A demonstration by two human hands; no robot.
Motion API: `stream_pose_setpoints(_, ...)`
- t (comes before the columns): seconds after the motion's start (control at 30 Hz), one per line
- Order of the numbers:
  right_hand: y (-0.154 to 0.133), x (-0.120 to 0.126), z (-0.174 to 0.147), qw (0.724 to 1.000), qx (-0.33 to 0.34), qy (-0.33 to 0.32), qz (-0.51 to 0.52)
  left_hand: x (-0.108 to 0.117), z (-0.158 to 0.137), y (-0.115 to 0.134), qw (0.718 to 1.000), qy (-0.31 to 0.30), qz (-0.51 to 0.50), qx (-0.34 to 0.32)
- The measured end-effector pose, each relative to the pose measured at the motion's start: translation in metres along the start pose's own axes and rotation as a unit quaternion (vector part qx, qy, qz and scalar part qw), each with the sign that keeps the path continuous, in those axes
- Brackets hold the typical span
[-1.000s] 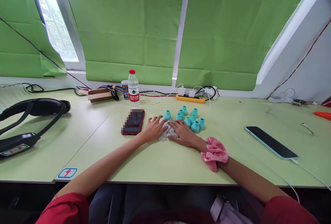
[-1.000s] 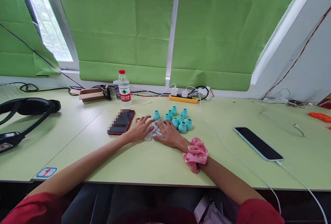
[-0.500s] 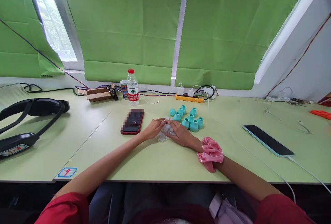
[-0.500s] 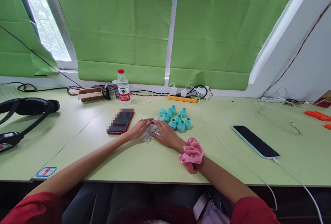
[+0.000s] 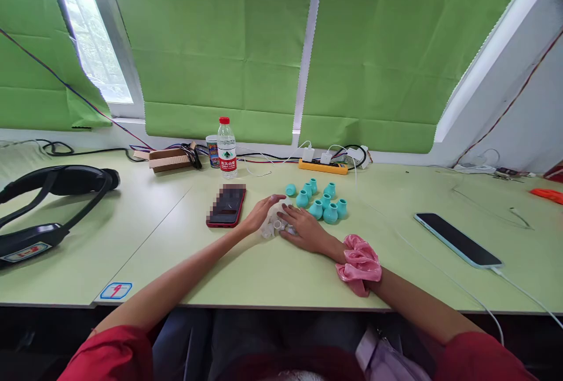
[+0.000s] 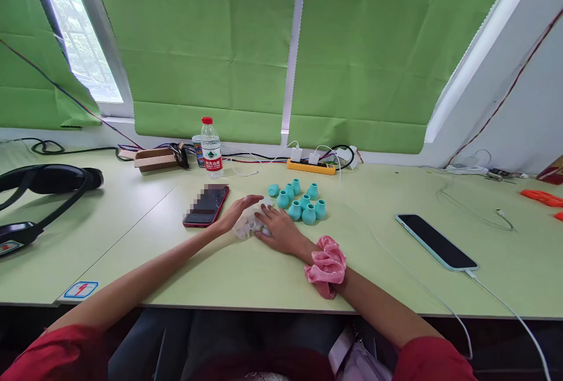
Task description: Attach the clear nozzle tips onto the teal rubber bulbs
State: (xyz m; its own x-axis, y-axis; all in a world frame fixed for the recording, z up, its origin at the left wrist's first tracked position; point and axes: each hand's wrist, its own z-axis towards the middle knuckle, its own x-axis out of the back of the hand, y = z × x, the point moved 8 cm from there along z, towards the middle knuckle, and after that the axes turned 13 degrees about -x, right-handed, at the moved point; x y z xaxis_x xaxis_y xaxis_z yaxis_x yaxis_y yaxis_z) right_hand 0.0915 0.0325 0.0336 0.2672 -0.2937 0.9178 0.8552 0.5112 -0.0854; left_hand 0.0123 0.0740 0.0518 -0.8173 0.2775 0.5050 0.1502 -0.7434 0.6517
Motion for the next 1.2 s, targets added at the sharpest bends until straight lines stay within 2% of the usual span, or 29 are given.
stream_pose_setpoints(0.2,0.007,0.004,0.001,0.999,-0.007,0.027,0.046,-0.002,-0.005,0.017,0.981,-0.072,0.157,-0.087)
stream_pose_setpoints(0.33,0.009,0.012,0.000,0.996,-0.016,0.043,0.071,-0.007,-0.010,0.028,0.943,-0.121,0.276,-0.139)
stream_pose_setpoints(0.43,0.013,0.015,0.000,0.995,-0.023,0.048,0.089,-0.015,-0.011,0.026,0.924,-0.168,0.309,-0.150)
stream_pose_setpoints(0.5,0.016,0.018,0.001,0.993,-0.032,0.055,0.097,-0.015,-0.010,0.021,0.921,-0.166,0.323,-0.138)
stream_pose_setpoints(0.7,0.024,0.019,0.003,0.992,-0.053,0.065,0.093,0.001,-0.006,0.010,0.926,-0.086,0.354,-0.100)
stream_pose_setpoints(0.83,0.028,0.017,0.005,0.990,-0.044,0.072,0.110,0.006,-0.005,0.005,0.931,-0.069,0.350,-0.076)
stream_pose_setpoints(0.97,0.025,0.023,0.003,0.987,-0.024,0.104,0.121,0.016,-0.004,0.004,0.949,-0.011,0.313,-0.042)
stream_pose_setpoints(1.1,0.013,0.028,-0.001,0.986,-0.018,0.098,0.132,0.018,-0.004,0.005,0.978,0.034,0.201,-0.035)
stream_pose_setpoints(1.2,0.016,0.033,-0.003,0.976,-0.059,0.119,0.172,0.009,-0.005,0.000,0.996,0.022,0.089,-0.011)
